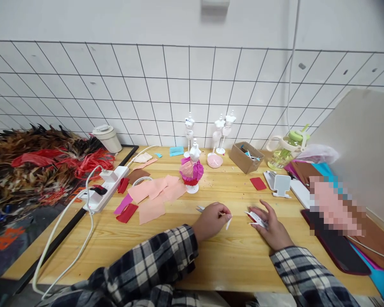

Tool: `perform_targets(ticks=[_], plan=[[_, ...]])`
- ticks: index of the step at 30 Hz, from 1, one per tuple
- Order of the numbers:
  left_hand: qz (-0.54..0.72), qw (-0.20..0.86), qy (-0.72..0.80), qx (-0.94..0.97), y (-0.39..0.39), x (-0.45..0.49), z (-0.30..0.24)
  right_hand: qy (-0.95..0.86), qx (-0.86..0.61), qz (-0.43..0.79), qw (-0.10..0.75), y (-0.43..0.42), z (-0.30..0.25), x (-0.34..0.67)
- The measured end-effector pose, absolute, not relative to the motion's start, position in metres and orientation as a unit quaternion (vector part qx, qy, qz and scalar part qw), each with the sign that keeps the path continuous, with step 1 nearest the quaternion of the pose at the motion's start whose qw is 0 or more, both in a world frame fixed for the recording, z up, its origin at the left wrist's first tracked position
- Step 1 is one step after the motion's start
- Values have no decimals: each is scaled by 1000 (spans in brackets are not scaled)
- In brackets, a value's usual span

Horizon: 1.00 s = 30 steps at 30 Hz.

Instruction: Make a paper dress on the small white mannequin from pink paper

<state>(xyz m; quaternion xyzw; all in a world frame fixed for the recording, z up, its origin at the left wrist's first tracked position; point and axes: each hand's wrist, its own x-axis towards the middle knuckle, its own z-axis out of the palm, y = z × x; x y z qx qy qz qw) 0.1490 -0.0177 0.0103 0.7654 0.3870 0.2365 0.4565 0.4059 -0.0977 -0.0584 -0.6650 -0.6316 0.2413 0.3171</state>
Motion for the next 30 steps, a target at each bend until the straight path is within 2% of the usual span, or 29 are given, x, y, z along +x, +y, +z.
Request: perform_targets(ticks=[4, 7, 9, 13, 16, 20, 24, 28, 30], plan=[[260, 518, 397, 711, -23, 118, 23, -647, -695, 211, 231, -89, -46, 412], [282, 614, 392, 624, -25, 100, 26, -662, -726, 61, 174, -86, -28, 405], [300, 671, 392, 554, -24, 87, 24, -695, -691, -30, 198, -87, -11, 386], [328, 757, 394, 406, -18, 58, 14, -800, -524, -92, 279, -85, 15, 318], [369, 798, 362, 308, -11, 38, 10, -812, -463, -146, 325, -69, 17, 265], [412, 801, 349, 259, -8, 17, 12, -799, -408, -200, 393, -44, 10, 218], [419, 793, 364, 249, -17, 6, 12, -794, -394, -218, 408, -31, 10, 195], [408, 776, 390, 281, -20, -2, 9, -795, -407, -175, 415, -30, 12, 188], [395, 734, 418, 361, -17, -5, 7, -793, -425, -125, 418, -30, 10, 188]])
